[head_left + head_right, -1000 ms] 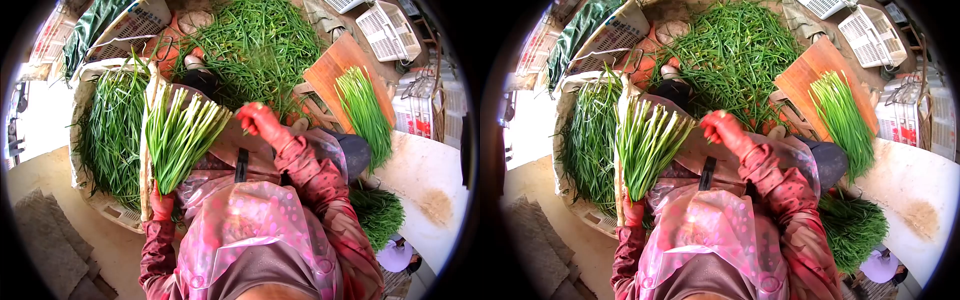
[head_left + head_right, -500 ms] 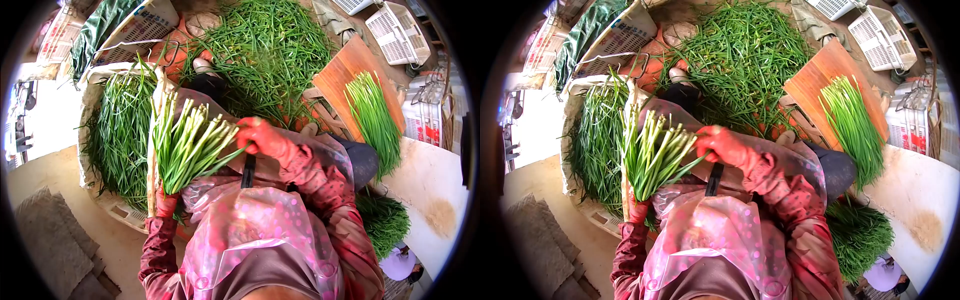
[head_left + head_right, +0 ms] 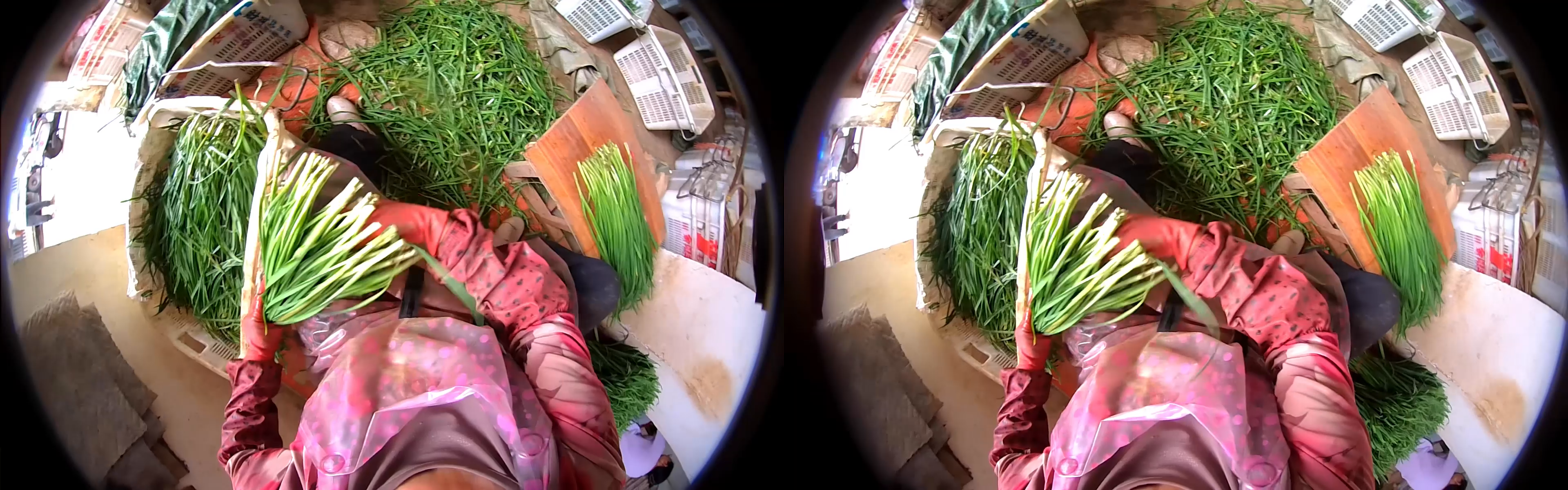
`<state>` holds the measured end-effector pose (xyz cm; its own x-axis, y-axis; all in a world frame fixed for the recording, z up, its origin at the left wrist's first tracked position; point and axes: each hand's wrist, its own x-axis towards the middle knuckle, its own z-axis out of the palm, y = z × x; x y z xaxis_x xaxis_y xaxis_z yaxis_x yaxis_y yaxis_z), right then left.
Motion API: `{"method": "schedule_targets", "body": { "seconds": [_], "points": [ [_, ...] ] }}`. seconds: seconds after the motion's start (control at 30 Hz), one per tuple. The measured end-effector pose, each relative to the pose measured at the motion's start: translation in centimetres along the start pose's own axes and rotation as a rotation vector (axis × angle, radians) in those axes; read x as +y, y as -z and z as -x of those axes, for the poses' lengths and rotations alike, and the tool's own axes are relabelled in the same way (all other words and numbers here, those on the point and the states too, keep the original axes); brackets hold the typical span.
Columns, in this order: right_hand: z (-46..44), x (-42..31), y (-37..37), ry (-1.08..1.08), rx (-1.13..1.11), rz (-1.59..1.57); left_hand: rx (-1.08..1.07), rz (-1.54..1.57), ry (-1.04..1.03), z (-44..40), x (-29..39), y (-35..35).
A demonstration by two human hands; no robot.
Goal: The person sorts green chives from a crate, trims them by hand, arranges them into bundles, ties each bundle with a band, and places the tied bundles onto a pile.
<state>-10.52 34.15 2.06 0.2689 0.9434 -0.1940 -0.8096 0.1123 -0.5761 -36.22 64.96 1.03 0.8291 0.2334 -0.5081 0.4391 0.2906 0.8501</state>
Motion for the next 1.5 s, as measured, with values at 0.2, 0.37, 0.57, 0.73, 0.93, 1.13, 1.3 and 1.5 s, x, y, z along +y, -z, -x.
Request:
{"method": "schedule_targets", "body": {
  "seconds": [0.2,0.37,0.57,0.73,0.93,1.13,1.3,1.5],
  "points": [
    [5.8,-7.6,7.3,0.407,0.372,-0.3,0.055,-0.581,-0.15,0.5,-0.8,0.5],
    [9.0,0.4,14.9,0.068,0.866,-0.063,0.071,-0.508,-0.124,0.8,-1.5,0.5],
    [10.1,22.3,21.2,-0.021,0.856,-0.445,0.113,-0.716,-0.116,1.6,2.6,-3.5],
    [4.5,17.6,24.3,0.26,1.042,-0.746,0.24,-0.456,-0.057,0.1,4.1,-6.3],
    [-0.1,-3.8,39.5,0.635,0.917,-0.576,0.337,-0.459,-0.016,-1.0,4.1,-6.8],
    [3.3,-21.3,35.7,0.311,0.972,0.237,0.294,-0.749,-0.077,1.1,4.4,-6.2],
    [2.0,-17.9,23.8,-0.095,0.703,0.384,0.256,-1.248,-0.375,0.1,4.6,-5.7],
    [-4.4,-10.0,3.8,-0.048,-0.014,0.284,0.259,-1.474,-0.575,0.6,7.5,-7.2]
  ]
}}
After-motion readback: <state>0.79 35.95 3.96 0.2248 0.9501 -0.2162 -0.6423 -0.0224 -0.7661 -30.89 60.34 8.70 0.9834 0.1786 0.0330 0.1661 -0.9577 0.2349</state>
